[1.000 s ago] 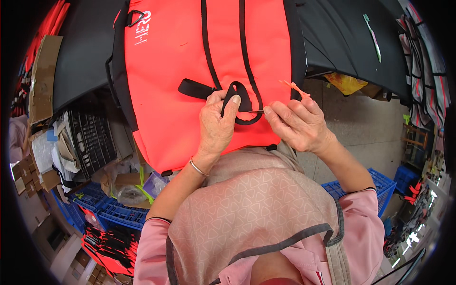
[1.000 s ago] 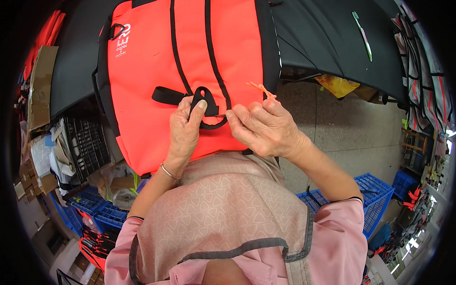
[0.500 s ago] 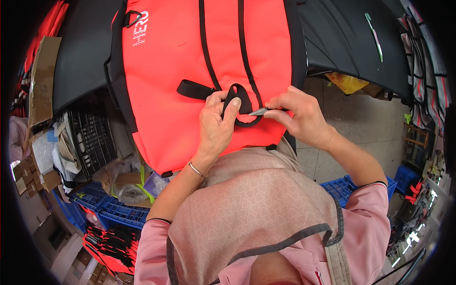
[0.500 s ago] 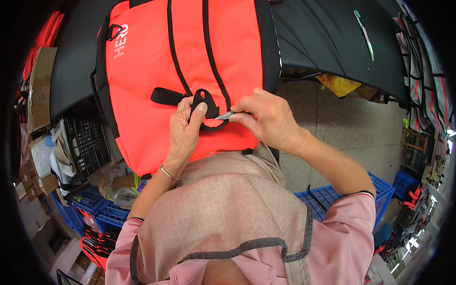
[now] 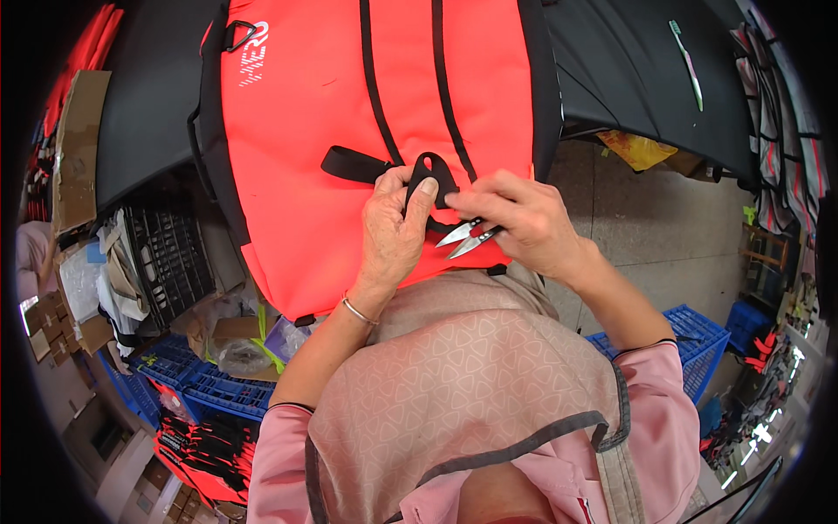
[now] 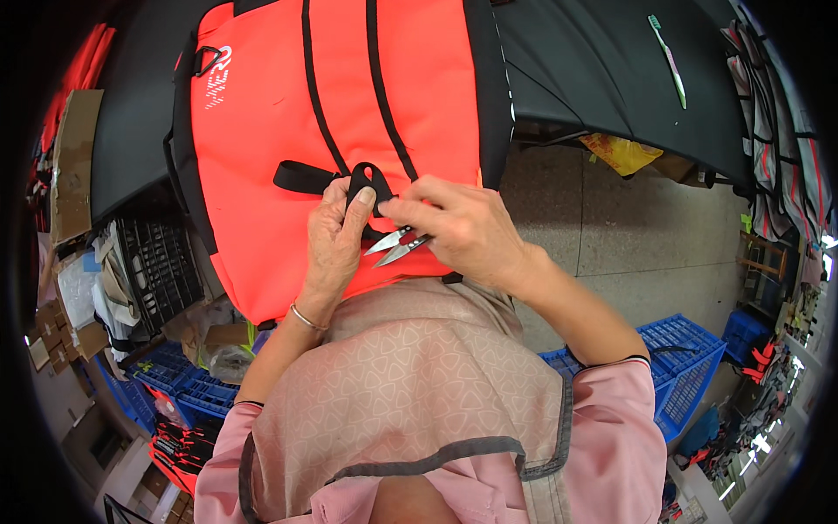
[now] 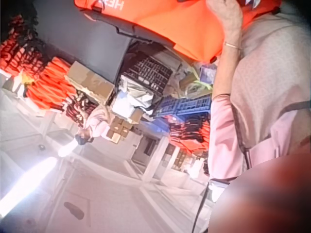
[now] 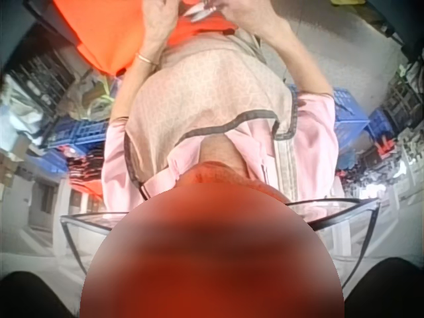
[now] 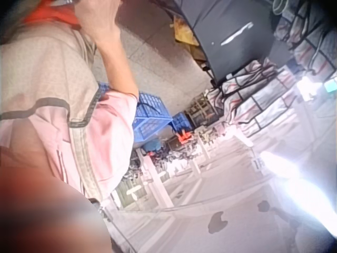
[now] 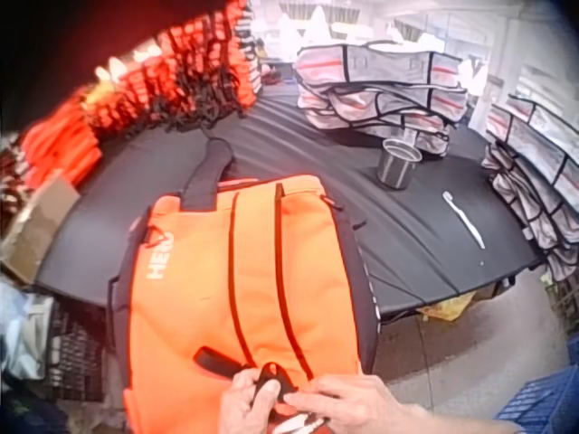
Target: Checking the straps, clips, and interior lining zippers of manufactured backpacks and bags, using a toothbrush to clean or check mesh/zipper tracks.
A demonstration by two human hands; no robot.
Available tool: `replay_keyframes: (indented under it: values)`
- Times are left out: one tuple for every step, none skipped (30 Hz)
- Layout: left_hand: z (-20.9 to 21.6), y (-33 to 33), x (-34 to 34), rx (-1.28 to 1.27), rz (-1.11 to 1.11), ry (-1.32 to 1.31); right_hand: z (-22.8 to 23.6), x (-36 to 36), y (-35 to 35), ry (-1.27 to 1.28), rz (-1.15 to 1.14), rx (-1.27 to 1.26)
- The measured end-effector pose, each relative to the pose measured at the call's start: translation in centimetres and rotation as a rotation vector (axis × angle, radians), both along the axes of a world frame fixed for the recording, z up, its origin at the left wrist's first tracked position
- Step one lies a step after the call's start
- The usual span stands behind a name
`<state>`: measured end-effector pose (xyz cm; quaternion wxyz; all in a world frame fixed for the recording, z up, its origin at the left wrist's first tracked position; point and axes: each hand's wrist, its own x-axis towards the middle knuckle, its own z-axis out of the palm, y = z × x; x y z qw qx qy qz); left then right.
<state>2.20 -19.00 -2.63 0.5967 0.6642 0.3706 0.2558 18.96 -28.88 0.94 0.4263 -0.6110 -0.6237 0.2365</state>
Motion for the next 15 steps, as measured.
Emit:
replay_keyframes:
  values:
    - [0.1, 0.0, 0.0, -0.008, 0.005, -0.007, 0.1, 0.2, 0.5, -0.198, 0.065, 0.086]
    - [0.1, 0.0, 0.0, -0.007, 0.007, -0.005, 0.1, 0.4, 0.9, -0.396, 0.13, 0.171]
    - [0.0, 0.0, 0.0, 0.004, 0.001, -0.004, -0.4, 0.7, 1.2, -0.442, 0.159, 0.234]
    - [-0.1, 0.0, -0.1, 0.014, -0.005, -0.003, -0.1, 0.8, 1.4, -0.443, 0.16, 0.236]
    - [-0.2, 0.1, -0.1, 0.015, -0.004, -0.005, 0.3, 1.0, 1.6, -0.536, 0.24, 0.276]
    - [-0.3, 0.1, -0.1, 0.026, 0.001, 0.002, 0.5, 1.1, 1.7, -0.626, 0.319, 0.316]
    - [-0.3, 0.1, 0.0, 0.036, 0.005, 0.008, 0.3, 1.1, 1.7, -0.627, 0.32, 0.316]
    - [-0.3, 0.1, 0.1, 0.035, 0.005, 0.007, -0.1, 0.9, 1.7, -0.601, 0.299, 0.282]
    - [-0.3, 0.1, 0.2, 0.028, 0.009, 0.022, -0.4, 0.7, 1.6, -0.574, 0.278, 0.248]
    - [-0.3, 0.1, 0.2, 0.02, 0.011, 0.037, -0.4, 0.5, 1.3, -0.574, 0.278, 0.246]
    - [-0.3, 0.1, 0.3, 0.018, 0.01, 0.037, -0.4, 0.1, 0.7, -0.283, 0.194, 0.024]
    - [-0.3, 0.1, 0.2, 0.01, 0.012, 0.021, -0.3, -0.2, 0.3, 0.012, 0.111, -0.193]
    - [-0.3, 0.2, 0.1, 0.001, 0.014, 0.006, -0.4, -0.1, -0.2, 0.167, 0.138, -0.159]
    - [-0.4, 0.3, 0.0, -0.001, 0.014, 0.007, 0.3, 0.2, -0.8, 0.168, 0.139, -0.161]
    - [-0.7, 0.4, 0.0, 0.007, 0.015, 0.001, 1.5, 0.6, -1.5, 0.277, 0.272, -0.318]
